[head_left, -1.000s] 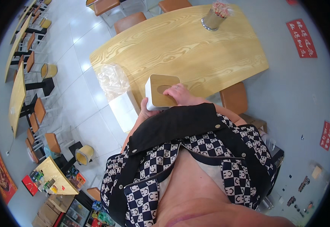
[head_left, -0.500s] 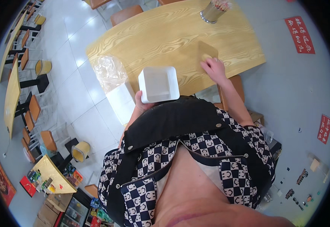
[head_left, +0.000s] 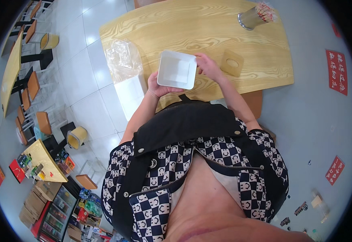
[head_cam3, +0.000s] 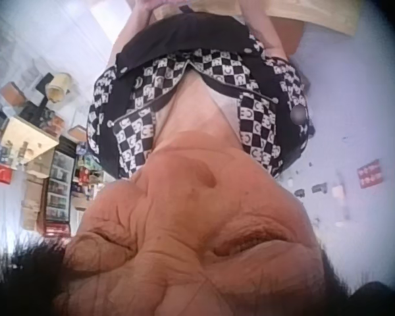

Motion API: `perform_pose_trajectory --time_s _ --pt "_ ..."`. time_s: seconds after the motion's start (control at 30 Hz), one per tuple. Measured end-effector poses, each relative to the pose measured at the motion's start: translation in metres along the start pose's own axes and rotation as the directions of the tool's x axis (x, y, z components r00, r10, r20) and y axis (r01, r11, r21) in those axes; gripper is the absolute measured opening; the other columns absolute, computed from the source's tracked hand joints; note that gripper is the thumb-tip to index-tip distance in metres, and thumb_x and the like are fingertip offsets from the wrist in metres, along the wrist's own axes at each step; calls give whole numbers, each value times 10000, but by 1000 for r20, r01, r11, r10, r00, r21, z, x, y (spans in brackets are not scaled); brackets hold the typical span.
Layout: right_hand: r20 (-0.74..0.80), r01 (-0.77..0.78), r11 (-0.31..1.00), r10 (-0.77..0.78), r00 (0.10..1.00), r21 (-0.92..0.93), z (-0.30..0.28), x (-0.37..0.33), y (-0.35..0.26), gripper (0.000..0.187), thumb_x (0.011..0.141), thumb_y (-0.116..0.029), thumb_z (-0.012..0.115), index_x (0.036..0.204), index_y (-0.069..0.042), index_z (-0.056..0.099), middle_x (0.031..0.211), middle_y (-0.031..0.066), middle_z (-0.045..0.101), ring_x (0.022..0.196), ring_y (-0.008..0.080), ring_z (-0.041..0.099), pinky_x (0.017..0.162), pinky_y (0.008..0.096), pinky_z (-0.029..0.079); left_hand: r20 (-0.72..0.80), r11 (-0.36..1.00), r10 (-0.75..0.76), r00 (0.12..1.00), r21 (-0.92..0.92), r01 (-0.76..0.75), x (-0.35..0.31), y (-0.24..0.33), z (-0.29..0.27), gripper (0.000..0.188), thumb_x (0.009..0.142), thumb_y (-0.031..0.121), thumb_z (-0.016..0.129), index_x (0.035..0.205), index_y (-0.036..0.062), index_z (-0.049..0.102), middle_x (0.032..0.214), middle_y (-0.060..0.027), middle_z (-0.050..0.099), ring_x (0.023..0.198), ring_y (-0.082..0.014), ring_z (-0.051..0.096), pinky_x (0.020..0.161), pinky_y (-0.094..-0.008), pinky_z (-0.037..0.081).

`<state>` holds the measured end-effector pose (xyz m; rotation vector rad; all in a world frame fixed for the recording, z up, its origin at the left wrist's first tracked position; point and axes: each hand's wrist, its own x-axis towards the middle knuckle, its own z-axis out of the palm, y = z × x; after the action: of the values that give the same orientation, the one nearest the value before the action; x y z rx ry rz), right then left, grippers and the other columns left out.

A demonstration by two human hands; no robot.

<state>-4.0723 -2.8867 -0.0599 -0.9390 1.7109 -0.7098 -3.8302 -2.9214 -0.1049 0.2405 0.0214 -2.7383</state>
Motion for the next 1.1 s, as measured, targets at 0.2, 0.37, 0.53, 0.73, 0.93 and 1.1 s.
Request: perform_pose_trajectory --time_s 0.2,0.37,0.53,0.73,0.93,1.1 --pt "-84 105 892 -157 984 -439 21 40 25 376 808 -248 500 1146 -80 500 912 178 631 847 344 604 741 434 466 -447 992 127 885 63 -111 9 1 -37 534 872 376 456 1290 53 377 1282 -207 411 1127 -392 465 907 -545 421" --pt "-141 66 787 -192 971 -614 32 65 51 314 798 -200 533 1100 -115 518 875 153 623 797 321 602 692 424 475 -708 969 243 663 142 -204 -20 -10 -59 498 885 264 508 1284 18 341 1289 -168 405 1091 -290 492 908 -425 442" --pt "176 460 489 -519 836 -741 46 47 13 240 822 -174 491 1037 -94 559 890 135 584 789 314 596 702 422 484 -628 874 343 699 486 8 -80 -25 2 393 883 164 497 1240 18 421 1172 -135 522 976 -219 565 836 -327 470" --pt "216 257 283 -167 962 -924 98 84 36 300 818 -103 492 1114 -73 523 1101 138 569 914 331 606 800 405 493 -642 824 461 613 566 -27 -132 -42 8 336 880 151 500 1193 30 486 1073 -102 592 885 -162 594 791 -286 477" --pt "285 243 347 75 956 -906 100 75 12 233 790 -136 536 1007 -90 608 1015 111 611 941 311 595 817 414 478 -620 780 599 507 596 -193 -172 -49 0 340 866 113 531 1193 30 490 1051 -93 603 820 -125 595 722 -240 484" --pt "421 466 320 -201 884 -825 73 45 -30 240 771 -165 570 993 -101 635 940 124 649 840 254 627 710 361 492 -576 628 773 265 753 -194 -203 -41 -7 315 834 101 573 1137 25 537 981 -78 614 778 -106 577 695 -229 472"
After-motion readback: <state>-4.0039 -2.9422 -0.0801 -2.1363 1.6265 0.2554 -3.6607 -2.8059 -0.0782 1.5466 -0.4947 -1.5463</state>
